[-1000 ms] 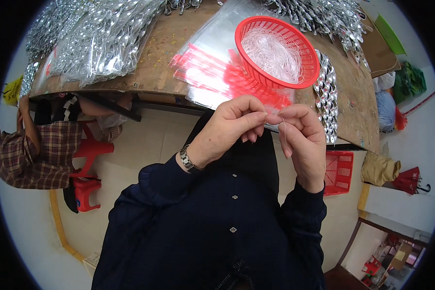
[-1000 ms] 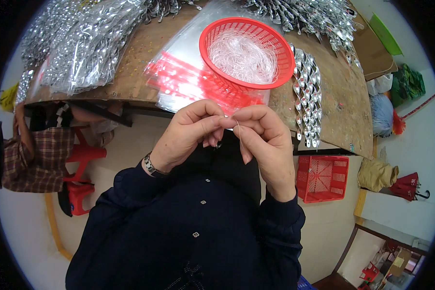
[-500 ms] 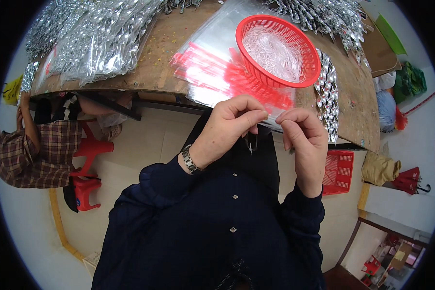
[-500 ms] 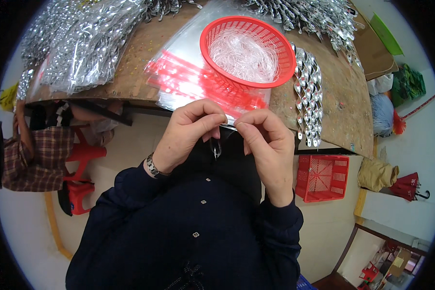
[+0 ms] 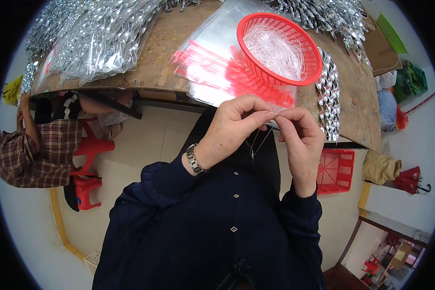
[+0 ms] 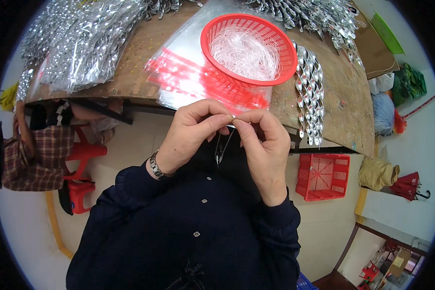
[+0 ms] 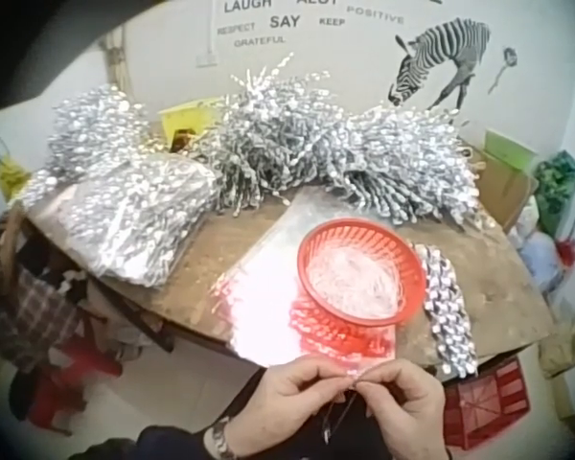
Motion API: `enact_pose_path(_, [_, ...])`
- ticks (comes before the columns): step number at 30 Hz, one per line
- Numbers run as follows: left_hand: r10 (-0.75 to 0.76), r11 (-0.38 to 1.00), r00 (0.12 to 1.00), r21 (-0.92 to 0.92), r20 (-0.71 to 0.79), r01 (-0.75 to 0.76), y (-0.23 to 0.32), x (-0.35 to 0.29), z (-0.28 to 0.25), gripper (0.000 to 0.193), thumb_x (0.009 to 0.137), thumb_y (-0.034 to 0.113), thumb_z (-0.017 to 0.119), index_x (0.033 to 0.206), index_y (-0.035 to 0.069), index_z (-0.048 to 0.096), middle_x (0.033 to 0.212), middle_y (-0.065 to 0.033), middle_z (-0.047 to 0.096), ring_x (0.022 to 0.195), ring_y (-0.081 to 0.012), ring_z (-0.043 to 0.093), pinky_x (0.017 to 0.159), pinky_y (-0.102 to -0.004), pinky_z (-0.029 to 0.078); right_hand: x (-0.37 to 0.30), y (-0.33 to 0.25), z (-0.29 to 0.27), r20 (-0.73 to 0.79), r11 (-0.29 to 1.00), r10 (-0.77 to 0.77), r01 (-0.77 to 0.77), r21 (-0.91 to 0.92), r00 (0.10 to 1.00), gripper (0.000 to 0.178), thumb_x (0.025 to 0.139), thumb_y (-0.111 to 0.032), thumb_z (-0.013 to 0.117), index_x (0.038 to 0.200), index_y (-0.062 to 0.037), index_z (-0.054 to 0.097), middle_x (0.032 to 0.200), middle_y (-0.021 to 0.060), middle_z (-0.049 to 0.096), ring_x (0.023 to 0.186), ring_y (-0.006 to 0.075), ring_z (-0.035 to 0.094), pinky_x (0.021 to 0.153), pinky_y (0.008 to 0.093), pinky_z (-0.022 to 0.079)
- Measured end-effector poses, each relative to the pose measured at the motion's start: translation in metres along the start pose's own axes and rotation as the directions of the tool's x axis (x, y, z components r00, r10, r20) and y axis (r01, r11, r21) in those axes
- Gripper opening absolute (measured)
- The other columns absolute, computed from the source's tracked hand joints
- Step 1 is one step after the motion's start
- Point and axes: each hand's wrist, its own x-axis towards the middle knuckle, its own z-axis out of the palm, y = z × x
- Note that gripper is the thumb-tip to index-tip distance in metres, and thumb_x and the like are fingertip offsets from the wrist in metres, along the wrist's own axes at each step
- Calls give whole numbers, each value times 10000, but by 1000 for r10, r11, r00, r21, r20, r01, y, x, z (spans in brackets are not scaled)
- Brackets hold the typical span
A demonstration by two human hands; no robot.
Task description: The person attaches small plastic decorative components to thin wires by hand, using pliers to secure them.
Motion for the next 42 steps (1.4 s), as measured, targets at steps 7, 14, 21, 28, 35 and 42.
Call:
enact_pose_path(7, [-100,989,994,-108,35,104,-4,1,-1,111,927,120,551,948,30,613,785,-33,637,631,-39,536,520,-149,377,5,8,3,-10,978,-206,205,-29,979,24,842,7,610,849,28,600,826,46,571,685,98,570,625,204,445])
enact_pose_path(14, [-199,927,975,-305,97,219,-6,0,-1,96,945,137,536,948,50,575,780,-35,637,596,-54,576,475,-136,392,3,12,3,-20,993,-120,120,-4,993,33,848,-11,619,846,17,601,819,28,571,717,75,554,652,204,441])
enact_pose_path(21, [-276,917,955,-268,107,295,-6,-2,-2,89,938,145,553,945,61,580,720,13,582,580,-30,537,478,-128,384,1,7,0,27,997,-3,1,76,1000,48,871,-40,617,894,1,605,803,-10,592,718,46,523,653,187,422])
enact_pose_path(28, [-192,973,978,-114,81,200,-5,-2,0,92,925,152,569,913,66,599,718,29,573,583,-16,511,504,-140,376,2,7,-2,29,994,36,-39,105,999,59,880,-59,612,905,-6,608,789,-25,582,690,26,490,614,169,389])
enact_pose_path(35, [-163,980,983,-100,82,171,-5,-3,0,103,931,134,552,923,50,611,772,1,612,618,-25,546,507,-146,377,3,4,-5,25,997,29,-31,65,999,48,891,-65,586,902,-21,600,798,-29,565,683,34,467,609,172,370])
enact_pose_path(42, [-172,967,979,-169,113,189,-6,-1,1,119,940,130,534,940,32,601,827,-35,646,638,-41,573,510,-148,384,2,4,-5,26,999,22,-24,45,999,54,893,-64,589,901,-13,604,787,-26,568,690,36,481,615,176,381])
